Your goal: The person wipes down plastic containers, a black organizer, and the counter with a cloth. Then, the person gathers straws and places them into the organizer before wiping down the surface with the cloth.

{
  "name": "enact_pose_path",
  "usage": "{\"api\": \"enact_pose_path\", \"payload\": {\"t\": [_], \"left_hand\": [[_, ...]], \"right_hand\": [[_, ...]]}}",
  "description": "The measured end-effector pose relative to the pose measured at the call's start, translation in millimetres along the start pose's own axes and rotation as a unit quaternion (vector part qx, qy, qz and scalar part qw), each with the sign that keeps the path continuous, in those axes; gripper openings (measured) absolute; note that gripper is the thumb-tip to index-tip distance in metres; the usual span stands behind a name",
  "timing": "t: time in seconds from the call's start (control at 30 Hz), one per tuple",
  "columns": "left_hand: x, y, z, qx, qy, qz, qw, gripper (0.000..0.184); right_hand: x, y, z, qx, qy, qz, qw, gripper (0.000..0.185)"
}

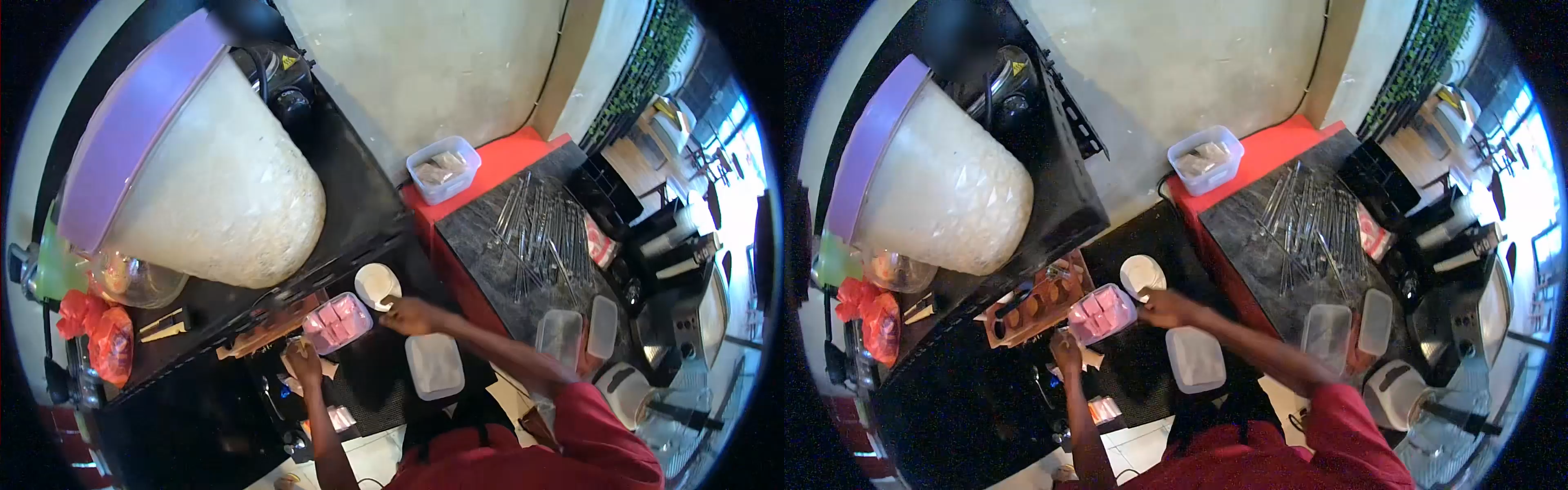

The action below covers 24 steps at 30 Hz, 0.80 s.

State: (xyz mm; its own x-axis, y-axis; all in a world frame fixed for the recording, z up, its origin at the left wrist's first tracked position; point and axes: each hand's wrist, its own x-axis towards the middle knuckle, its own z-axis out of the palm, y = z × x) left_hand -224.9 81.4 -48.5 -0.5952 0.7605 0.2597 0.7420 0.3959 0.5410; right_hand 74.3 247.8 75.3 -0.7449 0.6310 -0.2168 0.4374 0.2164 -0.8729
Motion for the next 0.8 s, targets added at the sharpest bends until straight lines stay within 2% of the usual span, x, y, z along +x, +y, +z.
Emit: {"api": "enact_pose_path", "payload": {"t": [0.07,0.1,0.17,0.2,0.23,0.3,0.37,0.4,0.47,0.5,0.57,0.6,0.67,0.7,0.73,0.77,0.8], "left_hand": [[1.4,-42.5,32.6,0.031,-0.079,-0.015,0.996,0.037],[7.1,-16.9,19.8,-0.079,-0.18,-0.149,0.969,0.051],[-0.5,-5.1,13.8,-0.147,-0.208,-0.127,0.959,0.047],[-4.3,2.4,8.3,-0.212,-0.225,-0.119,0.943,0.043],[-6.7,3.5,7.9,-0.212,-0.217,-0.123,0.945,0.041],[-13.1,3.7,10.2,-0.199,-0.179,-0.147,0.952,0.039],[-14.5,-7.0,18.7,-0.295,-0.174,-0.149,0.928,0.04],[-16.2,10.5,5.5,-0.291,-0.172,-0.149,0.929,0.04],[-15.9,5.4,-2.0,-0.275,-0.19,-0.091,0.938,0.039],[-19.7,25.1,-16.9,-0.281,-0.174,-0.11,0.937,0.038],[-22.9,50.8,-42.5,-0.269,-0.184,-0.101,0.94,0.04],[-22.6,79.3,-55.5,-0.414,-0.197,-0.157,0.875,0.039],[-19.2,138.1,-88.7,-0.438,-0.25,-0.128,0.854,0.041],[-12.7,167.0,-103.4,-0.443,-0.283,-0.089,0.846,0.043],[-7.7,183.3,-106.5,-0.462,-0.342,-0.09,0.814,0.044],[-4.3,193.6,-106.3,-0.478,-0.398,-0.091,0.778,0.045],[-3.7,196.8,-97.7,-0.465,-0.439,-0.08,0.765,0.041]], "right_hand": [[30.9,33.6,72.1,-0.058,0.034,0.0,0.998,0.054],[41.9,46.2,100.9,-0.05,0.043,0.006,0.998,0.054],[56.6,56.1,134.6,-0.046,0.081,0.082,0.992,0.05],[57.9,47.2,133.2,-0.048,0.075,0.14,0.986,0.042],[61.6,50.8,137.3,-0.045,0.083,0.145,0.985,0.042],[68.3,80.4,152.1,-0.059,0.148,0.089,0.983,0.036],[67.4,82.8,151.6,-0.076,0.153,0.04,0.985,0.032],[63.9,75.7,146.4,-0.187,0.093,0.035,0.977,0.026],[50.7,57.1,144.7,-0.17,0.221,0.017,0.96,0.023],[41.7,39.9,131.5,-0.143,0.207,0.067,0.966,0.023],[15.6,16.4,97.8,-0.11,0.213,0.038,0.97,0.02],[0.1,8.5,74.3,-0.078,0.215,0.005,0.973,0.019],[-34.7,-6.8,15.7,-0.03,0.189,0.045,0.981,0.022],[-53.3,-8.6,-10.3,0.115,0.232,0.013,0.966,0.022],[-70.4,-7.9,-34.6,0.295,0.264,-0.008,0.918,0.023],[-84.2,-0.7,-71.1,0.177,0.261,0.03,0.949,0.022],[-100.5,-17.1,-114.1,-0.016,0.236,0.127,0.963,0.019]]}}
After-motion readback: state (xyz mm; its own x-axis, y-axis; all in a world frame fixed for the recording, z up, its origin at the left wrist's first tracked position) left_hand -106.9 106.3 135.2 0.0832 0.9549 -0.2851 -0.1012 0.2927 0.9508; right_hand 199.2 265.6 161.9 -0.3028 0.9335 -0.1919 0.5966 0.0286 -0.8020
